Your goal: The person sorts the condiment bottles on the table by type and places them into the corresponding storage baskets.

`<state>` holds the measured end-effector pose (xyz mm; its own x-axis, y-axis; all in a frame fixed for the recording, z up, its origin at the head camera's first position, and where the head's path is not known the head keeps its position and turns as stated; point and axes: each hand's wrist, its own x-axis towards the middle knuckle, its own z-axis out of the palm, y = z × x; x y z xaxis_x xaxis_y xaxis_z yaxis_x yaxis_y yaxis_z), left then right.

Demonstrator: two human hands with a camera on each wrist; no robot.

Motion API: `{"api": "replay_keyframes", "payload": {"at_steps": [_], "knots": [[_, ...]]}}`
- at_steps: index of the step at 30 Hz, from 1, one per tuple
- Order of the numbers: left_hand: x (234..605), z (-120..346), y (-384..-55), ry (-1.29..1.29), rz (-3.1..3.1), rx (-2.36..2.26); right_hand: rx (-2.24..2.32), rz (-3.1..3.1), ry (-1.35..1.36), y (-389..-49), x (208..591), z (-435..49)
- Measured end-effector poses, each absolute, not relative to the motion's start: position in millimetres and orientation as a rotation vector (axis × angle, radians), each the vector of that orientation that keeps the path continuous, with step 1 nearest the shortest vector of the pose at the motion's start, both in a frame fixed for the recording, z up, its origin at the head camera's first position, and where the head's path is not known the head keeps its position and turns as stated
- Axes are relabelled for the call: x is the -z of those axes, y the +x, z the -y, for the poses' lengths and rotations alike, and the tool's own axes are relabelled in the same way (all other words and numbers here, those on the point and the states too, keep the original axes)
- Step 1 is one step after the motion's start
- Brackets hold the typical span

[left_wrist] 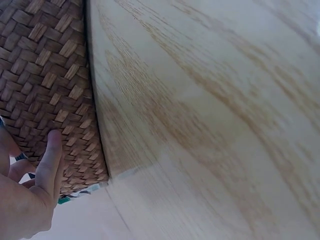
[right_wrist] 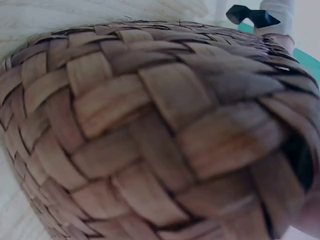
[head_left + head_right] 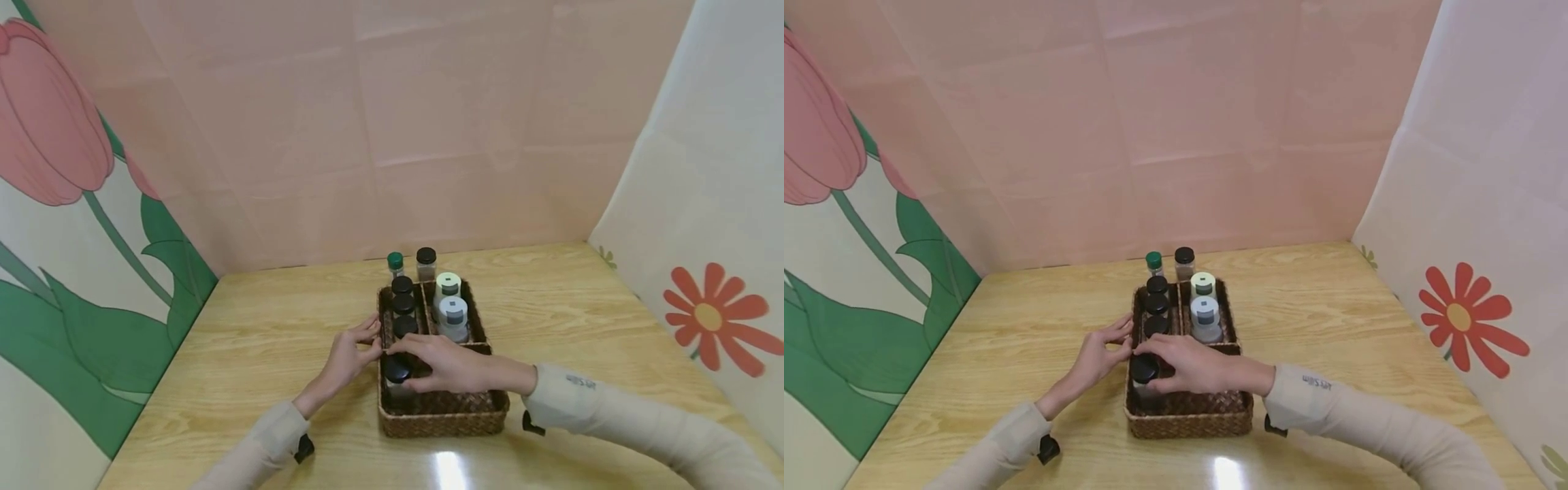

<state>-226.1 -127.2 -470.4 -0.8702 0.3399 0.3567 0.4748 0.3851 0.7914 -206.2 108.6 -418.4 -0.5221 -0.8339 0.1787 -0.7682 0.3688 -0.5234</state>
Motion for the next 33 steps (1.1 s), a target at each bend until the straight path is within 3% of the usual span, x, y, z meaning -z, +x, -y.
{"api": "replay_keyframes", "payload": {"at_steps": [33], "knots": [[469,126,-225,-0.721,2.496,1.475,0.915,-2.426,-1.441,-209,417,-127]]}}
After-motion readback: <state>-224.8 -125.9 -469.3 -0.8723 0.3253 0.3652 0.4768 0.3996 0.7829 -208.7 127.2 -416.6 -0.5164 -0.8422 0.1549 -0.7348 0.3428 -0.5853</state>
